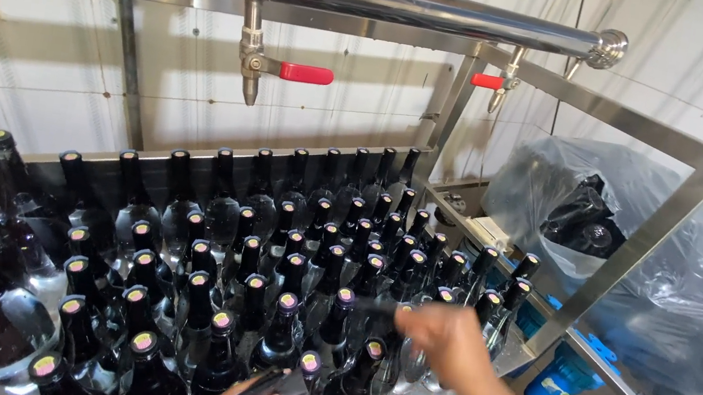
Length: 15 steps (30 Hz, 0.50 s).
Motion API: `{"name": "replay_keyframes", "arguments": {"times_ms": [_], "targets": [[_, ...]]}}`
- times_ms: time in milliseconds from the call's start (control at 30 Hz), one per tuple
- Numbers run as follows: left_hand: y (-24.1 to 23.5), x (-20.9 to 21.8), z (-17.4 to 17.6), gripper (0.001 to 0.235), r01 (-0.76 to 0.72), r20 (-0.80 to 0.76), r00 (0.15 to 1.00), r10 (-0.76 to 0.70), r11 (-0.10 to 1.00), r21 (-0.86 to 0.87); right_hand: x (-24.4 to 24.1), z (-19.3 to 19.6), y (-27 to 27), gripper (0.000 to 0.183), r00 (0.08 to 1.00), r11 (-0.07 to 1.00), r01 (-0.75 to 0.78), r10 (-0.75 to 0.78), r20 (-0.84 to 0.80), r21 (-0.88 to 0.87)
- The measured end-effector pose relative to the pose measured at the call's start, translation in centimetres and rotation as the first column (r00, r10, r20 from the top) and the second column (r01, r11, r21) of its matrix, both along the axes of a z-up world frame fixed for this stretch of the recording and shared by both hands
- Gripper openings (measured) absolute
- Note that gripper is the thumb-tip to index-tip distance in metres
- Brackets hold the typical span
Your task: Using a handheld heat-sealing tool to shrink plastic caps onto glass bottles arranged in a grid.
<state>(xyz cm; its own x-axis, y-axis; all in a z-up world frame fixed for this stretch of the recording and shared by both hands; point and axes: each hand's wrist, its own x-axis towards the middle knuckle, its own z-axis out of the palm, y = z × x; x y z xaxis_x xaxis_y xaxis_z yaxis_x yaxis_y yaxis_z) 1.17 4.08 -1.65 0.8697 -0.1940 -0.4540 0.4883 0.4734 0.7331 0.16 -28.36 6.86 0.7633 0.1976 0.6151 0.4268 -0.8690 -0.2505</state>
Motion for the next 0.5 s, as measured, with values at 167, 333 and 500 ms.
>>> {"name": "replay_keyframes", "arguments": {"times_ms": [167, 333, 500], "targets": [[0.5, -0.3, 1.0, 0.051, 0.01, -0.017, 1.0, -0.01, 1.0, -0.012, 6.6, -0.9, -3.0, 0.021, 0.967, 0.982, 0.147, -0.169, -0.191, -0.122], [0.8, -0.8, 1.7, 0.046, -0.025, -0.007, 1.0, 0.025, 1.0, -0.007, 10.2, -2.1, -2.7, 0.025, 0.955, 0.986, 0.077, -0.115, -0.275, -0.148], [0.7, -1.3, 4.6, 0.049, -0.104, -0.215, 0.971, 0.105, 0.994, 0.016, 12.2, -0.3, -0.1, 0.019, 0.902, 0.996, -0.037, -0.001, -0.433, -0.081]]}}
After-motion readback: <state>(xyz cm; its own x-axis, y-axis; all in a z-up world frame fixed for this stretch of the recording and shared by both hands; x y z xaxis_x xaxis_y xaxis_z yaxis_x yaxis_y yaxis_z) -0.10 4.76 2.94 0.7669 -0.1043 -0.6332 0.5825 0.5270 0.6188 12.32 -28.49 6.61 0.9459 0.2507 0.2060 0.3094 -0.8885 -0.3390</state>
